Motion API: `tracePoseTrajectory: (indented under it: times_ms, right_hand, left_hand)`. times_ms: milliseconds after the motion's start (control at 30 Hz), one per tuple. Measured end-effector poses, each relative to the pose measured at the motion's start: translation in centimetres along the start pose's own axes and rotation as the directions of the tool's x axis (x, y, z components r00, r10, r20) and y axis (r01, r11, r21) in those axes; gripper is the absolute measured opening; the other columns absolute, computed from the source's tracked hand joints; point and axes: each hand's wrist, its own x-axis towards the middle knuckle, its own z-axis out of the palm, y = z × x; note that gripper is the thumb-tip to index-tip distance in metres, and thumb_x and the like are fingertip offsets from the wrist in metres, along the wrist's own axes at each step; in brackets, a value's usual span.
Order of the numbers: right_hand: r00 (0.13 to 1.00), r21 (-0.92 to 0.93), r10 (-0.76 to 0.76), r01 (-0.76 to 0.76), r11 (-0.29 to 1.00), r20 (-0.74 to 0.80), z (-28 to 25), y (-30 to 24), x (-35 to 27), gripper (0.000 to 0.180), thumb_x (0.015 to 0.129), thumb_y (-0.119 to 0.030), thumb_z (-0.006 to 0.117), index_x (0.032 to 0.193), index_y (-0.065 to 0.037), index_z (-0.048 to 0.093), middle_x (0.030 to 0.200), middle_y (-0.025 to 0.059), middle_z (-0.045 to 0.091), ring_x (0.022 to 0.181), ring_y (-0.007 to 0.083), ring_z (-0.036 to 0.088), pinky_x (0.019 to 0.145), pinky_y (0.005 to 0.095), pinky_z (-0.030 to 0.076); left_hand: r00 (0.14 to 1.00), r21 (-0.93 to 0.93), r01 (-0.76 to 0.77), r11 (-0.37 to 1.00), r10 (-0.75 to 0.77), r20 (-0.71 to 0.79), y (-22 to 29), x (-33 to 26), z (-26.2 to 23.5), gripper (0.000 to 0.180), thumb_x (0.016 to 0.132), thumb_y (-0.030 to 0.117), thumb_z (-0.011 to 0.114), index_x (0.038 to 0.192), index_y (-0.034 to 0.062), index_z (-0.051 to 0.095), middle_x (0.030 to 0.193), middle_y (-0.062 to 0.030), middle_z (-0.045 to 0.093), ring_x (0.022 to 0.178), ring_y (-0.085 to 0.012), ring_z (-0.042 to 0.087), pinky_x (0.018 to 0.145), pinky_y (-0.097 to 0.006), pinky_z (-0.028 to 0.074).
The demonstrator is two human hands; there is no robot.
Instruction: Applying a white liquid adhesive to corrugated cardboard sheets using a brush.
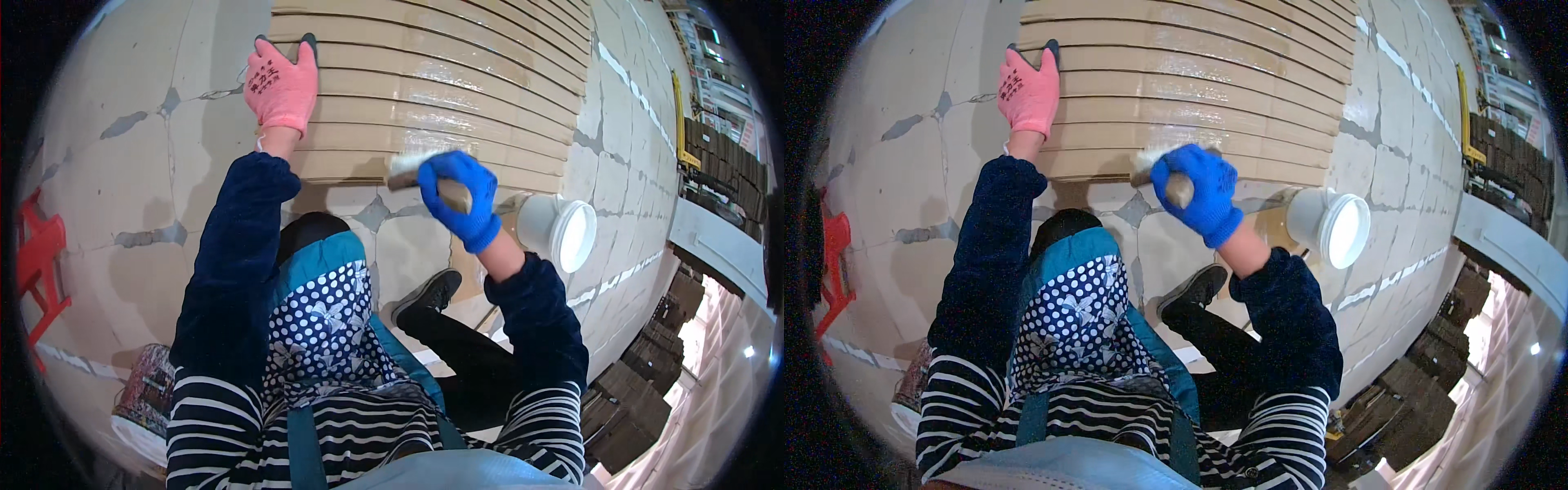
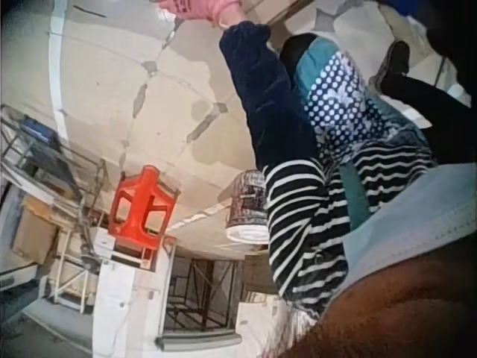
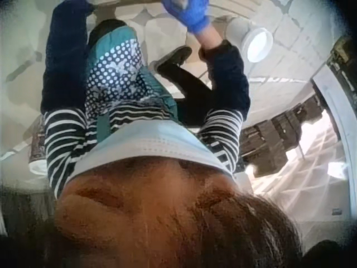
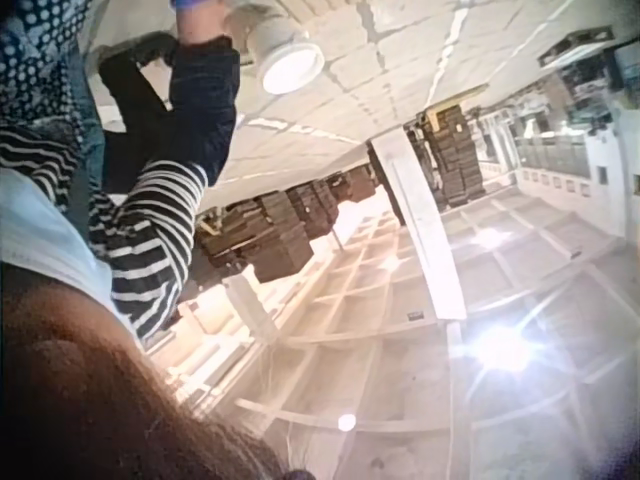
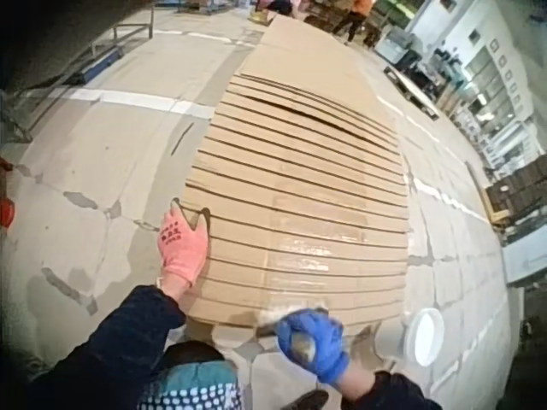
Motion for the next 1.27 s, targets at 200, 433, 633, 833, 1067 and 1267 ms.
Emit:
tracePoseTrajectory:
  times_ms: [200,433,633,833,1067,1267]
  right_hand:
    - [0.926,0.498,0.276,-0.117,0.859,-0.259,-5.6,6.5,8.9,0.008,0.08,-0.008,0.061,0.072,-0.006,0.061,0.067,-0.0001,0.06,0.057,0.0087,0.052,0.051,0.0239,0.043]
    - [0.885,0.635,0.383,-0.138,0.76,-0.266,-3.8,12.1,1.6,0.007,0.08,-0.009,0.062,0.075,-0.003,0.06,0.067,-0.0001,0.057,0.058,0.0065,0.05,0.055,0.0226,0.042]
    - [0.878,0.625,0.478,-0.368,0.688,-0.009,-8.4,7.4,-1.9,0.01,0.08,-0.012,0.061,0.086,-0.004,0.061,0.075,0.0008,0.058,0.06,0.0056,0.049,0.056,0.0217,0.042]
    - [0.84,0.731,0.513,-0.237,0.64,-0.177,-8.5,8.7,-0.1,0.024,0.08,-0.022,0.061,0.095,-0.003,0.062,0.081,0.0032,0.06,0.054,0.0062,0.048,0.049,0.0193,0.038]
    - [0.563,0.689,0.807,-0.656,0.308,0.176,-10.4,10.2,-0.4,0.025,0.08,-0.019,0.06,0.1,-0.003,0.061,0.074,0.003,0.057,0.049,0.0097,0.049,0.042,0.0212,0.037]
    - [0.851,0.785,0.51,-0.228,0.576,-0.127,-11.7,12.8,8.7,0.029,0.076,-0.018,0.065,0.099,0.0,0.061,0.071,0.0067,0.061,0.052,0.0165,0.057,0.042,0.0244,0.044]
  left_hand:
    - [1.0,0.016,-0.002,1.0,0.002,-0.005,-0.2,0.1,-0.1,0.061,0.08,0.048,0.048,0.11,-0.0045,0.044,0.102,-0.0217,0.053,0.095,-0.0347,0.052,0.08,-0.042,0.043]
    - [0.999,0.015,-0.019,1.0,0.02,-0.027,0.4,-0.1,0.5,0.06,0.08,0.048,0.048,0.11,-0.0037,0.044,0.106,-0.0216,0.052,0.098,-0.035,0.052,0.081,-0.042,0.042]
    - [0.999,0.043,0.001,0.999,0.001,-0.036,0.0,0.1,0.4,0.059,0.081,0.047,0.047,0.111,-0.0033,0.043,0.108,-0.0213,0.051,0.099,-0.0349,0.051,0.081,-0.043,0.042]
    - [1.0,0.048,0.014,0.999,-0.015,0.012,0.7,-0.1,0.4,0.062,0.081,0.048,0.045,0.115,-0.0034,0.041,0.11,-0.0214,0.05,0.101,-0.0346,0.05,0.083,-0.043,0.042]
    - [1.0,0.087,0.015,0.996,-0.015,0.003,0.1,0.2,0.2,0.066,0.082,0.049,0.044,0.121,-0.0043,0.038,0.114,-0.0225,0.049,0.104,-0.0351,0.049,0.086,-0.042,0.04]
    - [1.0,0.096,0.015,0.995,-0.016,0.006,0.5,0.1,0.8,0.072,0.081,0.052,0.043,0.126,-0.0041,0.034,0.12,-0.0216,0.047,0.108,-0.0346,0.047,0.089,-0.042,0.039]
